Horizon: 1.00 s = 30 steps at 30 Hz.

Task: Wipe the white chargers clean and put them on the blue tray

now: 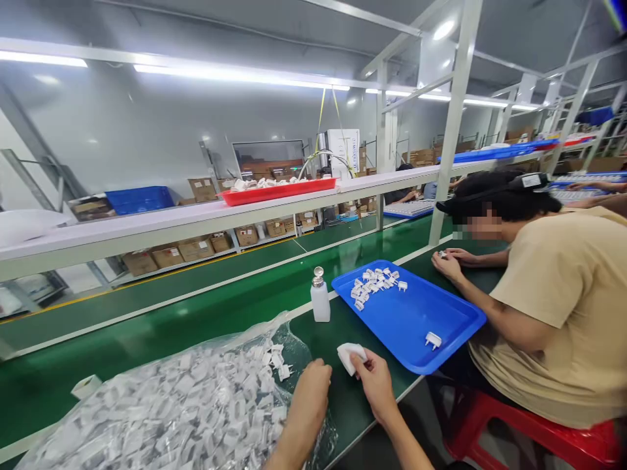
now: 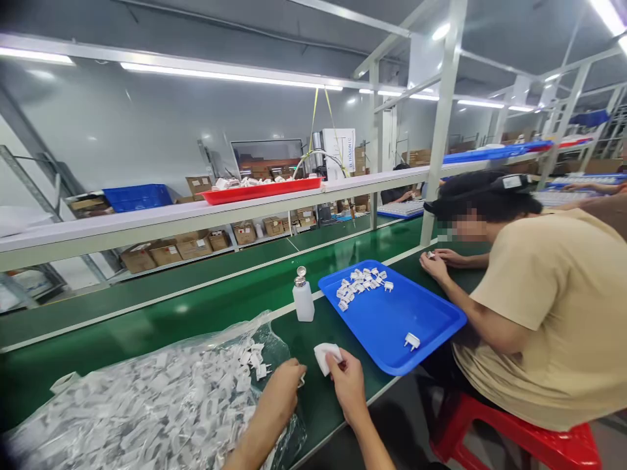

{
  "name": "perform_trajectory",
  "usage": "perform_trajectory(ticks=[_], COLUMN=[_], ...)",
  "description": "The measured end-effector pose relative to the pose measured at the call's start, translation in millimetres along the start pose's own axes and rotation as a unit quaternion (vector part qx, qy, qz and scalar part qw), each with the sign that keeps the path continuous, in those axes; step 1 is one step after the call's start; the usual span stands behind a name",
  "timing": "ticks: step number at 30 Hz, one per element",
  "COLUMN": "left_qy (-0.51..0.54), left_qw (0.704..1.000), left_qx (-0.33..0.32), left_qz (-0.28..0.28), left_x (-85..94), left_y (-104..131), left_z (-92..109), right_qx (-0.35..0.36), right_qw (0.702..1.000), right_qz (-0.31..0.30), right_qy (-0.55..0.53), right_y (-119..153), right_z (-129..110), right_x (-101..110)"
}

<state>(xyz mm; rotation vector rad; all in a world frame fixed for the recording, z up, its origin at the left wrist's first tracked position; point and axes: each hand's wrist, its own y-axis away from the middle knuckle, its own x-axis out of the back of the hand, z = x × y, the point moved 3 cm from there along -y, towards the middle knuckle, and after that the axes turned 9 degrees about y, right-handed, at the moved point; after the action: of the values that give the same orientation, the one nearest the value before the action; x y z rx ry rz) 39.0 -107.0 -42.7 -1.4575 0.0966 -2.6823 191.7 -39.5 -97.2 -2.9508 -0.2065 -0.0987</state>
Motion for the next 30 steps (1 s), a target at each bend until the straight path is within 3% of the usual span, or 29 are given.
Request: perform_trajectory(ticks=[3, 7, 9, 11, 13, 15, 24, 30], left_qy=[0.016, 0.067, 0.106, 0.147, 0.172, 0.174, 0.193, 0.189], left_qw=[0.998, 0.992, 0.992, 0.988, 0.978, 0.975, 0.977, 0.973], left_qx=[-0.052, -0.092, -0.06, 0.013, 0.076, 0.089, -0.005, -0.05], left_qz=[-0.028, -0.052, -0.021, 0.039, 0.09, 0.105, 0.091, 0.126], left_x=[-20.7, -34.2, -35.7, -37.7, -42.5, -49.3, -62.7, -72.3], left_y=[2, 18, 28, 37, 42, 43, 29, 25], left_z=[18, 22, 17, 12, 9, 11, 11, -3], right_qx=[-0.001, -0.015, -0.026, -0.032, -0.027, -0.011, 0.14, 0.121], right_qw=[0.999, 0.996, 0.994, 0.991, 0.989, 0.986, 0.947, 0.931], right_qz=[0.036, 0.086, 0.1, 0.103, 0.089, 0.065, -0.13, -0.152], right_qy=[0.001, 0.019, 0.042, 0.074, 0.112, 0.154, 0.26, 0.309], right_y=[-1, 8, 18, 29, 38, 43, 72, 66], right_z=[-2, 1, 4, 4, 2, -3, -29, -26], right_x=[4, 23, 39, 54, 64, 67, 37, 34])
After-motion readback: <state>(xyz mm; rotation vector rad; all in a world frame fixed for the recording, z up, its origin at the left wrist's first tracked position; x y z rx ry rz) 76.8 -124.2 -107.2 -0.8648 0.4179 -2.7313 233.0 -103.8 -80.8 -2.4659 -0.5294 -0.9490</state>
